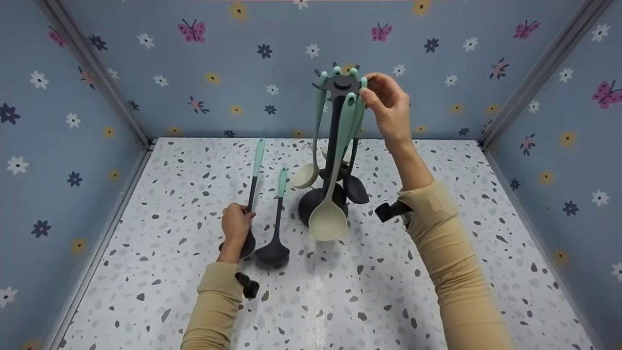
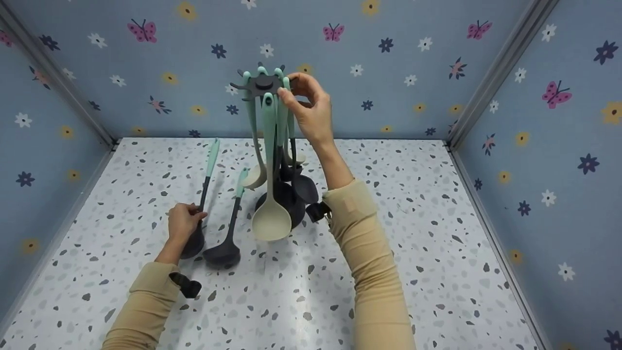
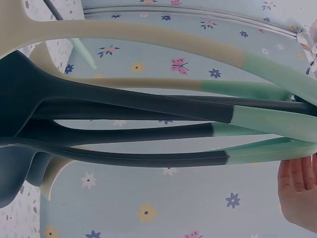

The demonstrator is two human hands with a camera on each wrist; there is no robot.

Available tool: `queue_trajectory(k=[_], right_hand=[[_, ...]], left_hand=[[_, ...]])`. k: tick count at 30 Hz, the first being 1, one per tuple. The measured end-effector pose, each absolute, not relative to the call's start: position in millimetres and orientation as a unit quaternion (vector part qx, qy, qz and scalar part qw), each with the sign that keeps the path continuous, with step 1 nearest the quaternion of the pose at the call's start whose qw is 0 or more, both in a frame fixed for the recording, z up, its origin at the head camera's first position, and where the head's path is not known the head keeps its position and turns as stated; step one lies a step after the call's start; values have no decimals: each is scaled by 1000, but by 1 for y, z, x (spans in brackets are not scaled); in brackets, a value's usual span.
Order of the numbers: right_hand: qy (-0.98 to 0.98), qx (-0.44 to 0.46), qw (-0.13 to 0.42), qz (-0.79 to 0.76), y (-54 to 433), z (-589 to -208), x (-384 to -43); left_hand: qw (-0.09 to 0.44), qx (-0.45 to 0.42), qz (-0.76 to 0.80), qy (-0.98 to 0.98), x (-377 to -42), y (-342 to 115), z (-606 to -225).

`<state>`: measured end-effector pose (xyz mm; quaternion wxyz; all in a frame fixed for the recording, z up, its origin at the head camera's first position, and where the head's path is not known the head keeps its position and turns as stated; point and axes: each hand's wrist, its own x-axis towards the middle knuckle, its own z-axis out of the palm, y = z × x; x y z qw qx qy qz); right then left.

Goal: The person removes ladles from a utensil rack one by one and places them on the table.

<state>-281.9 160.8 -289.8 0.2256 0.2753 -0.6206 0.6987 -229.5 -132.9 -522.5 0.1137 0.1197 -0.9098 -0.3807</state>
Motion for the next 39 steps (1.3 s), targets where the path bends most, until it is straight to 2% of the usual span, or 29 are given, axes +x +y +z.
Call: queue_trajectory(k=[7,15,33,39], right_hand=[[-622,275,225,697,161,-290,-283],[-623,271,225,699,162,-290,-283],[-631,269,228,691,162,-291,-282],[-634,269,225,689,162,-290,-282]], left_hand=[[53,138,-352,-924,-229,-135,-528],[19,148,-320,-936,-227,-136,-534],[-20,153,-276,-949,-225,-134,-539],[-17,158,-280,-947,-224,-134,-538]])
